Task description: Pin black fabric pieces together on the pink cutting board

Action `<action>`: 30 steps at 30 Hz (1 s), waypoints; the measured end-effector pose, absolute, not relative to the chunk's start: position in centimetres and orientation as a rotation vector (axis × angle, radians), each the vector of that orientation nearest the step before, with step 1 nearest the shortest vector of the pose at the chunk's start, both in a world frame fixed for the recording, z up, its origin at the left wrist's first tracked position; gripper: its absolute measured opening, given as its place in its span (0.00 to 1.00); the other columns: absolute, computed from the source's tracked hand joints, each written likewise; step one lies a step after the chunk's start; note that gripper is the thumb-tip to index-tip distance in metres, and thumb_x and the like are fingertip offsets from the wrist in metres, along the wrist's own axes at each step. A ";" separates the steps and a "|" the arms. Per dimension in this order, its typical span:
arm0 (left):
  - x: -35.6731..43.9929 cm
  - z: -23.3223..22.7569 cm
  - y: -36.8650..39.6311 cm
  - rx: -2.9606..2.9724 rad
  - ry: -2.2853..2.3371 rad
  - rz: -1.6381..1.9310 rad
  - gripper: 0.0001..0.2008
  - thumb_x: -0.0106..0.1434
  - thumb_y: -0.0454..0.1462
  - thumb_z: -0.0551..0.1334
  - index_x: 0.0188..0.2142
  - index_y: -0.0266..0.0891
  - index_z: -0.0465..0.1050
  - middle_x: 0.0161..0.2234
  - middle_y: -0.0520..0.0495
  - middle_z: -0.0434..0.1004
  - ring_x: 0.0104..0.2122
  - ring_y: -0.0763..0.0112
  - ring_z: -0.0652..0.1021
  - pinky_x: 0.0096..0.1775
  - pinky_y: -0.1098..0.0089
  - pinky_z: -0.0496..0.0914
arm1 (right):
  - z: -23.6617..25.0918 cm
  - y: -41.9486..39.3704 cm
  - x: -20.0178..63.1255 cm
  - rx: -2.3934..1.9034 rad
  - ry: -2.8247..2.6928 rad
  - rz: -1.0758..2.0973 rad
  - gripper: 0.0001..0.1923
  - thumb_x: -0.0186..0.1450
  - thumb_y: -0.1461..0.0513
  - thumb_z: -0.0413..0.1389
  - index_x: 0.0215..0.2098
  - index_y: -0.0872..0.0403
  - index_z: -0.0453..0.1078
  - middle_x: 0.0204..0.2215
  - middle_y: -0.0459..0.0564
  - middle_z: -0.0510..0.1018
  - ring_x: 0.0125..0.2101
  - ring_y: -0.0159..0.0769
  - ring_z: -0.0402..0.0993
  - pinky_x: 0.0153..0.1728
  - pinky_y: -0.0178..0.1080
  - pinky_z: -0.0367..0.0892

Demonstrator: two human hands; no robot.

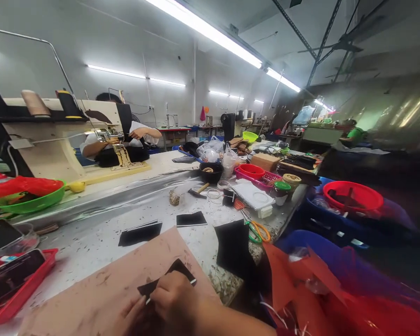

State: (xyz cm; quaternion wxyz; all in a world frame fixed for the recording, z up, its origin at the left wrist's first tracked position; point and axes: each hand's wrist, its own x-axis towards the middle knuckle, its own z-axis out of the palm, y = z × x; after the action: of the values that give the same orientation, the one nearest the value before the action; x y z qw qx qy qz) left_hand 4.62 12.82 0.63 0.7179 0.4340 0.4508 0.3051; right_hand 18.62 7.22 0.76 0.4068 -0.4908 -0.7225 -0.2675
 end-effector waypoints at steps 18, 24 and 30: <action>4.8 3.0 8.3 1.081 1.049 0.632 0.18 0.35 0.46 0.67 0.16 0.36 0.63 0.13 0.55 0.59 0.16 0.79 0.60 0.18 0.77 0.54 | 2.2 3.6 18.8 -1.228 -1.980 -0.084 0.06 0.57 0.70 0.50 0.26 0.54 0.65 0.27 0.47 0.72 0.29 0.34 0.66 0.30 0.36 0.60; 4.8 3.5 7.4 1.023 1.048 0.652 0.16 0.36 0.45 0.66 0.16 0.36 0.63 0.14 0.55 0.60 0.15 0.79 0.60 0.18 0.77 0.52 | 2.8 2.9 18.6 -1.228 -1.933 0.121 0.08 0.57 0.71 0.48 0.26 0.54 0.65 0.28 0.48 0.70 0.31 0.34 0.65 0.32 0.36 0.62; 4.8 4.6 6.7 0.956 1.059 0.664 0.20 0.34 0.47 0.67 0.18 0.36 0.61 0.15 0.55 0.61 0.18 0.79 0.61 0.20 0.77 0.54 | 2.5 2.6 18.5 -1.165 -1.880 0.036 0.08 0.58 0.70 0.49 0.26 0.54 0.65 0.29 0.48 0.70 0.31 0.33 0.65 0.32 0.36 0.62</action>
State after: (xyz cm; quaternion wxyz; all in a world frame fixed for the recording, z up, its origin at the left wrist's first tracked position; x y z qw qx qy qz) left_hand 4.75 6.70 4.57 0.7062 0.4300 0.4766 0.2989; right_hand 18.46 2.64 2.50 0.4482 -0.4707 -0.7599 0.0145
